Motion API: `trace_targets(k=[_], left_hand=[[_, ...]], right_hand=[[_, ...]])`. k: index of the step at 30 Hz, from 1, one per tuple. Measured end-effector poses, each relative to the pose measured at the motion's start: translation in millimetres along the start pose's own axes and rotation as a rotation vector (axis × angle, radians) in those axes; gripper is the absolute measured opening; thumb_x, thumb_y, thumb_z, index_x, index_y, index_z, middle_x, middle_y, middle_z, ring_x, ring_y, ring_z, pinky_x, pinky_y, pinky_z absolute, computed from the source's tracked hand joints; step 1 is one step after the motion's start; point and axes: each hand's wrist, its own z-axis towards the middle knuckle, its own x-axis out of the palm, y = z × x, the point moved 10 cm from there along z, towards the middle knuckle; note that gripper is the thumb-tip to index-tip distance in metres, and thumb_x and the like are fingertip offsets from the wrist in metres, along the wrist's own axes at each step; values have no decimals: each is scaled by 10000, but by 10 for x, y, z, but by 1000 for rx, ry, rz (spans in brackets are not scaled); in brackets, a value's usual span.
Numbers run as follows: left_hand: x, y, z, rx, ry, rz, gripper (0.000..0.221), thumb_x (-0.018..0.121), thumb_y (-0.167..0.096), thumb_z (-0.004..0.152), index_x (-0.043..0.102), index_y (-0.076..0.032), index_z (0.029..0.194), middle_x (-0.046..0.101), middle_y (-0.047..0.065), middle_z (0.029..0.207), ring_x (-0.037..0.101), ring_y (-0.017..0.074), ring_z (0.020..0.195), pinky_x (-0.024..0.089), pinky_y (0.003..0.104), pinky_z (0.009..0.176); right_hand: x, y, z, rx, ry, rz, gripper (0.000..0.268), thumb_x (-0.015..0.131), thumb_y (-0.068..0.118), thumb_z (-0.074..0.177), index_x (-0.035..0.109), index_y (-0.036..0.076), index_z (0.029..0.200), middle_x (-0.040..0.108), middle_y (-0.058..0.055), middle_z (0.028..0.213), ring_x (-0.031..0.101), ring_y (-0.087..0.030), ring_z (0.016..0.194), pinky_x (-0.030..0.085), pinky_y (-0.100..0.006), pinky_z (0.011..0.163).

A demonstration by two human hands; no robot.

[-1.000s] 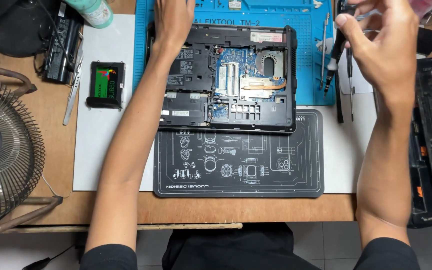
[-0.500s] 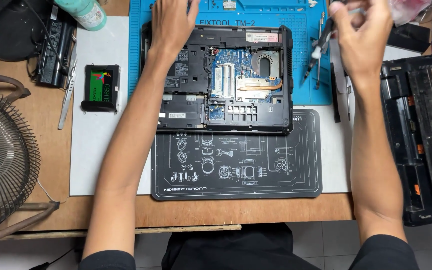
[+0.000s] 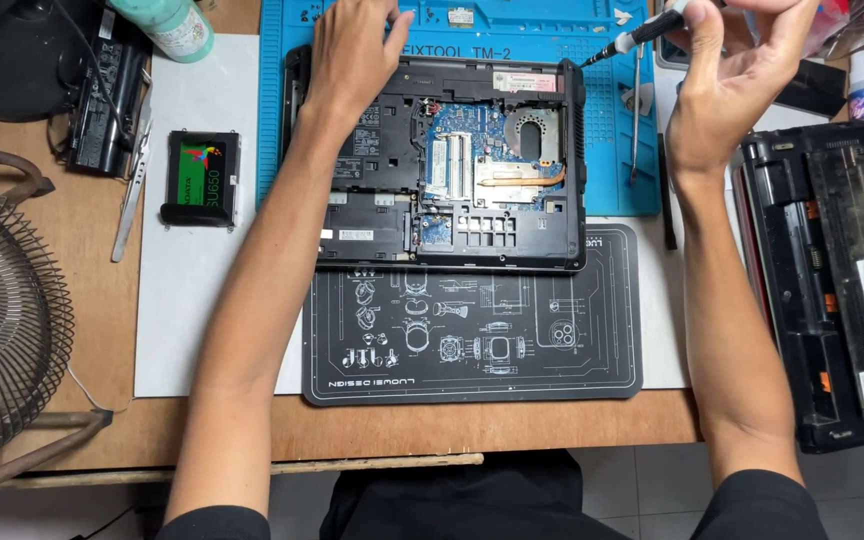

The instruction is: Removing a storage drive from an opened laptop using a screwdriver and manual extraction.

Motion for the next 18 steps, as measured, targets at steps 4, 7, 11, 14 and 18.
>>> trace_targets(k=[4,7,11,14,18], left_hand=[[-5,-32,9,7,24,-37,329,736,-159,1053,560,-78,788,591,87,786,615,290,705,486,430,561],[-36,-20,14,-10,26,-60,340,737,-168,1053,566,-79,773,588,83,787,602,273,714,472,418,550],[-59,4,11,-20,40,-91,335,736,-165,1057,557,-84,785,562,72,781,570,248,703,437,402,520],[-94,25,3,-1,26,-104,325,739,-155,1060,559,-94,796,544,47,716,556,234,665,407,404,520],[-71,81,-15,-12,30,-85,351,749,-186,1057,583,-89,763,594,74,762,592,266,744,461,419,560]], right_hand=[[7,6,8,20,-7,49,185,633,-105,1115,474,-11,1099,493,-161,1066,553,-293,966,536,-408,871],[61,-62,-17,59,13,123,194,622,-120,1129,457,-21,1113,459,-159,1100,582,-310,966,614,-420,835],[138,-140,6,47,39,5,156,640,-45,1143,490,-10,1116,561,-174,1035,604,-289,953,544,-397,868],[284,-85,101,-63,131,-163,188,738,-145,1106,571,-66,1144,615,-220,1041,610,-327,895,517,-428,773],[353,-190,154,-110,200,-221,224,849,-77,1147,626,-86,1120,631,-213,1047,643,-323,859,574,-414,734]])
